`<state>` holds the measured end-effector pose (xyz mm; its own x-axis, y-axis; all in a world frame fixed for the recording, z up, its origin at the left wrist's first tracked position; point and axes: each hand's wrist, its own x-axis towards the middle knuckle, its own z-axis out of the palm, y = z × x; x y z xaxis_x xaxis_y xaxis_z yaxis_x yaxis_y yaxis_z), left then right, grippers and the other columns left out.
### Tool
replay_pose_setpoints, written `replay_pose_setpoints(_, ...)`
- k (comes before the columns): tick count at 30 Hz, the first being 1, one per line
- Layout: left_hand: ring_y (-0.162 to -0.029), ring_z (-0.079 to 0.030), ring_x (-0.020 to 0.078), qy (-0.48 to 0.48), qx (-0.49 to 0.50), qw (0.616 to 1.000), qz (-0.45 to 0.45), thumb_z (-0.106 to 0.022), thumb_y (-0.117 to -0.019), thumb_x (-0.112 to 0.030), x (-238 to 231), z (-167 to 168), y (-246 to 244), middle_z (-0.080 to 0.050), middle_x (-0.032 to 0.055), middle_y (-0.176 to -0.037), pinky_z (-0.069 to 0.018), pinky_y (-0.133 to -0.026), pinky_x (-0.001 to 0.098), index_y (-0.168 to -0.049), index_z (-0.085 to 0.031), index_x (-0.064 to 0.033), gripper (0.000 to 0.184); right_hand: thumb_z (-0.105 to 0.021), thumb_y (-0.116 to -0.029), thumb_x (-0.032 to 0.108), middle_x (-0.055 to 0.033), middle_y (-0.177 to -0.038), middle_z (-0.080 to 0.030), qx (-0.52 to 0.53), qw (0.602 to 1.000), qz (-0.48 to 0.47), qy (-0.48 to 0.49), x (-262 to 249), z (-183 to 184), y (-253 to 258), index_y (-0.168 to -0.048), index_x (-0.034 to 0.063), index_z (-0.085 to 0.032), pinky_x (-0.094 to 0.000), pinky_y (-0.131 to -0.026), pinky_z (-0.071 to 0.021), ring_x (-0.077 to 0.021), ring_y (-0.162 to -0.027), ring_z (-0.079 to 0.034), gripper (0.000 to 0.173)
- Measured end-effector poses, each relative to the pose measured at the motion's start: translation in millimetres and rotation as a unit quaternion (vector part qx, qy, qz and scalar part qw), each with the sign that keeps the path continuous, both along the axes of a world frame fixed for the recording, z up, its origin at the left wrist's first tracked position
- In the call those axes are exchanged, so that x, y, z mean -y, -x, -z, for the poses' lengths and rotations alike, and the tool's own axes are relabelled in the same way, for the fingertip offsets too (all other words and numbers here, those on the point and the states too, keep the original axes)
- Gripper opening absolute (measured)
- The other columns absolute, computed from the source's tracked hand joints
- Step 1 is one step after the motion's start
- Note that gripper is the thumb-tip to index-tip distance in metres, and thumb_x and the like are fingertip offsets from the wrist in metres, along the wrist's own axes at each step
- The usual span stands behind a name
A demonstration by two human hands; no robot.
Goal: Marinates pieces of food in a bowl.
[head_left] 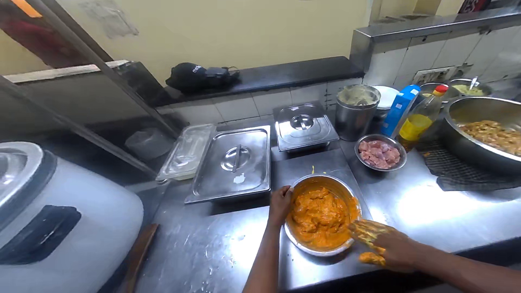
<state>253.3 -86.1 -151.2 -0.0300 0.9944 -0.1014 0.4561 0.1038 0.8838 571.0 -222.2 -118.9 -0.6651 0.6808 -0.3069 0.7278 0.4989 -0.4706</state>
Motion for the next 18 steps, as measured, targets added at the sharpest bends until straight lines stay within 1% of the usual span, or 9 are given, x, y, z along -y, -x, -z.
replay_pose_setpoints(2,-0.105,-0.066,0.0291,0.005,-0.014,1.000,0.009,-0.052,-0.1075,-0.017,-3,-3,0,-0.070,0.0209,-0.113,-0.0495,-0.098,0.0493,-0.123,-0.067,0.0040,0.030,-0.040,-0.1097,0.047,-0.0130,-0.152,-0.056,-0.009,1.000,-0.006,0.001,-18,-24,-16,-0.147,0.0100,-0.058,-0.0513,-0.122,-0.0338,-0.0303,-0.145,-0.048,0.055)
replay_pose_setpoints(3,-0.109,-0.066,0.0302,0.008,-0.019,1.000,0.012,-0.052,-0.1077,-0.018,-3,-2,0,-0.069,0.0215,-0.116,-0.0486,-0.100,0.0500,-0.124,-0.067,0.0040,0.031,-0.047,-0.1089,0.039,-0.0145,-0.141,-0.064,-0.007,1.000,0.007,-0.004,-33,-41,-18,-0.137,0.0101,-0.066,-0.0543,-0.112,-0.0430,-0.0326,-0.134,-0.058,0.044)
replay_pose_setpoints(4,-0.111,-0.065,0.0306,0.010,-0.023,1.000,0.013,-0.052,-0.1078,-0.018,-5,-1,1,-0.069,0.0219,-0.118,-0.0480,-0.101,0.0502,-0.126,-0.066,0.0043,0.032,-0.052,-0.1071,0.032,-0.0160,-0.134,-0.067,0.012,0.999,0.027,-0.017,-53,-56,-16,-0.131,0.0097,-0.070,-0.0561,-0.105,-0.0472,-0.0346,-0.127,-0.062,0.037)
replay_pose_setpoints(6,-0.113,-0.065,0.0309,0.013,-0.038,0.999,0.018,-0.052,-0.1079,-0.018,-10,-4,0,-0.068,0.0218,-0.120,-0.0474,-0.103,0.0500,-0.126,-0.066,0.0044,0.032,-0.057,-0.1016,0.019,-0.0197,-0.132,-0.063,0.093,0.994,0.053,-0.028,-101,-63,-5,-0.130,0.0067,-0.068,-0.0577,-0.103,-0.0457,-0.0384,-0.126,-0.058,0.033)
replay_pose_setpoints(8,-0.117,-0.063,0.0316,0.017,-0.067,0.997,0.045,-0.051,-0.1080,-0.017,-13,-8,-2,-0.067,0.0220,-0.124,-0.0458,-0.105,0.0498,-0.128,-0.065,0.0049,0.033,-0.058,-0.1006,0.009,-0.0240,-0.139,-0.060,0.159,0.987,0.023,-0.021,-142,-51,9,-0.138,0.0018,-0.062,-0.0597,-0.112,-0.0391,-0.0424,-0.134,-0.052,0.039)
replay_pose_setpoints(12,-0.122,-0.061,0.0305,0.019,-0.121,0.988,0.097,-0.049,-0.1084,-0.018,-26,-16,-3,-0.064,0.0212,-0.130,-0.0444,-0.109,0.0465,-0.132,-0.063,0.0035,0.035,-0.049,-0.1063,0.008,-0.0246,-0.152,-0.050,0.188,0.974,-0.109,-0.063,-202,-43,35,-0.144,-0.0012,-0.057,-0.0554,-0.122,-0.0268,-0.0421,-0.147,-0.039,0.039)
replay_pose_setpoints(15,-0.121,-0.062,0.0317,0.003,-0.154,0.984,0.087,-0.049,-0.1080,-0.016,-17,-12,-1,-0.066,0.0220,-0.127,-0.0444,-0.109,0.0466,-0.131,-0.064,0.0038,0.034,-0.050,-0.1062,0.008,-0.0242,-0.147,-0.054,0.210,0.972,-0.091,-0.053,-206,-29,34,-0.137,-0.0017,-0.062,-0.0567,-0.117,-0.0342,-0.0423,-0.140,-0.047,0.035)
replay_pose_setpoints(17,-0.116,-0.064,0.0329,-0.012,-0.166,0.984,0.061,-0.051,-0.1075,-0.016,-8,-11,-3,-0.068,0.0218,-0.120,-0.0464,-0.105,0.0486,-0.125,-0.067,0.0041,0.032,-0.055,-0.1030,0.009,-0.0258,-0.129,-0.065,0.202,0.979,-0.017,-0.023,-183,-8,19,-0.124,-0.0041,-0.067,-0.0602,-0.106,-0.0426,-0.0436,-0.125,-0.059,0.028)
replay_pose_setpoints(18,-0.115,-0.065,0.0335,-0.011,-0.172,0.984,0.053,-0.051,-0.1076,-0.017,-3,-12,-6,-0.068,0.0218,-0.118,-0.0466,-0.105,0.0493,-0.124,-0.068,0.0044,0.031,-0.055,-0.1030,0.010,-0.0275,-0.126,-0.065,0.209,0.978,0.026,0.006,-162,-1,9,-0.123,-0.0056,-0.066,-0.0615,-0.103,-0.0431,-0.0451,-0.122,-0.060,0.028)
